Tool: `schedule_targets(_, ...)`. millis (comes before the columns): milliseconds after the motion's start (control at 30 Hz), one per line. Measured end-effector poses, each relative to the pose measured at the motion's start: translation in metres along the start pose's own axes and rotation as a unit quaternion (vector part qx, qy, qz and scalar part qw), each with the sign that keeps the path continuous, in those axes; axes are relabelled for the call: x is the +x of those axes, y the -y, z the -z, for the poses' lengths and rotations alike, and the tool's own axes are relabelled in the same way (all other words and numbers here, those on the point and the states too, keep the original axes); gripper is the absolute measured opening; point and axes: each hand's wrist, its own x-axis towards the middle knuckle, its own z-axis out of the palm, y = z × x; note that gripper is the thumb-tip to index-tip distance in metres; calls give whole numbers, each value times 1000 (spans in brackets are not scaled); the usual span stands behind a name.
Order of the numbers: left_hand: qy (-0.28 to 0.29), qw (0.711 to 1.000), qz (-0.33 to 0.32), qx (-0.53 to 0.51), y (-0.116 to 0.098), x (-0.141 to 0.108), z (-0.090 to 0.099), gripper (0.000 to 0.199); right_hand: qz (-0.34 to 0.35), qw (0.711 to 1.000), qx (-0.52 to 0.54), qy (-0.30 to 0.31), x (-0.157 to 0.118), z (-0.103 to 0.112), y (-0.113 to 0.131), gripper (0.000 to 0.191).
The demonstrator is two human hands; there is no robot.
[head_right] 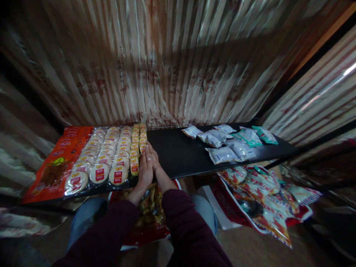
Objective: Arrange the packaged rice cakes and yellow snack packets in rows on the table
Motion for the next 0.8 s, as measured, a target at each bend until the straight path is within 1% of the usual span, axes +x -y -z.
schedule_targets(100, 7, 1000, 12, 8, 1, -1, 0, 62, -47, 999, 7, -15, -5, 2, -1, 53)
schedule_targets(133, 8, 1000, 13, 10, 2, -1, 0, 62, -52, 998, 6, -22, -7, 3, -1, 54)
schedule_targets(267, -2, 1000, -4, 18, 5, -3, -1, 60, -41, 999, 0, -23, -18, 7, -1, 60)
schedule_targets(333, -7, 1000, -14, 24, 7, -6, -1, 59, -42, 999, -2, -28, -25, 9, -1, 58)
schedule_targets(400, 3, 999, -27, 27, 7, -14, -1, 58, -50, 998, 2, -41, -35, 11, -2, 54)
schedule_targets(533, 60, 996, -53, 23, 10, -41, 5, 56, -49, 996, 31, -64, -66, 12, 0, 45)
schedule_targets(600, 71, 995, -62, 27, 13, -57, 8, 56, -36, 996, 35, -69, -85, 13, 3, 41)
schedule_targets(700, 69, 993, -87, 46, 21, -82, 14, 57, -15, 997, 11, -69, -114, 17, 9, 35)
schedule_targets(800, 100, 986, -120, 61, 35, -108, 21, 57, 9, 996, -27, -79, -146, 22, 10, 33)
